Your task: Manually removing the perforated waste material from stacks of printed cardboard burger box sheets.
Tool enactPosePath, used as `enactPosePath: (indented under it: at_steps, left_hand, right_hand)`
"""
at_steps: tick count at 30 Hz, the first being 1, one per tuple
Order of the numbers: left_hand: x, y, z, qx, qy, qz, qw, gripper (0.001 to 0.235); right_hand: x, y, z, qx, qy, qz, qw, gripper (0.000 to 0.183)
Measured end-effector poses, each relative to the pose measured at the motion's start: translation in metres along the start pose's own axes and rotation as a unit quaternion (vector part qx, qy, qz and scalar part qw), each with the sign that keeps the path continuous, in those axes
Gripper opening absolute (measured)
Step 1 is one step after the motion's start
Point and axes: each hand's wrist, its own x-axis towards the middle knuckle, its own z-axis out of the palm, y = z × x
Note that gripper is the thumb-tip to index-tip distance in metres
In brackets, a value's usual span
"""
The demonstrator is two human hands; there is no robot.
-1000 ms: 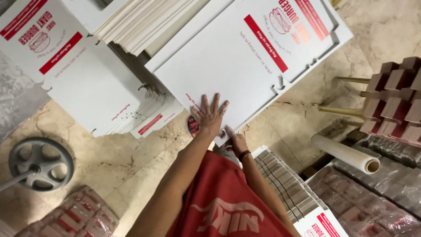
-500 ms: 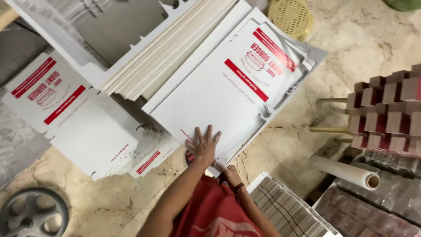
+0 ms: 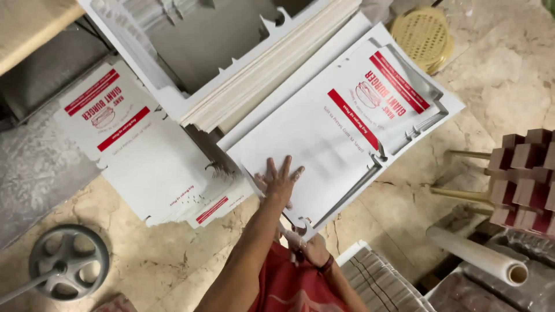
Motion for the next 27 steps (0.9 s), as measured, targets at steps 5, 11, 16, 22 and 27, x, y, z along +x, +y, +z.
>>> enactPosePath:
  at_steps: [5,11,16,22,27]
  left_hand:
    - [-0.011,-0.002,-0.024,-0.074,-0.021,-0.002,0.997,0.122]
    - [0.079,-0.055,0.004,-0.127,0.263,-0.034,0.956,0.077]
    - [0.1,-0.11,0.008,-0.234,0.335,-0.113,0.906,0.088]
    - [0.05,-0.108,-0.015,-0.323,0.188,-0.065,0.925,0.09]
    - [0.115,-0.032,0.142,-0.347,0.236,0.039,0.907,0.017]
  right_hand:
    - [0.024,0.077,-0.013,0.14,-0.012,0.043,0.989,0.044]
    - [0.068,0.151,-0.054,0.076,-0.012,0.294,0.953,0.05]
    - [0.082,0.13,-0.066,0.364,0.188,0.225,0.884,0.099]
    - [0.067,0.159,-0.109,0.4,0.378,0.153,0.821,0.062]
    - [-0.007,0.225,-0.236,0.078,0.423,0.167,0.887,0.048]
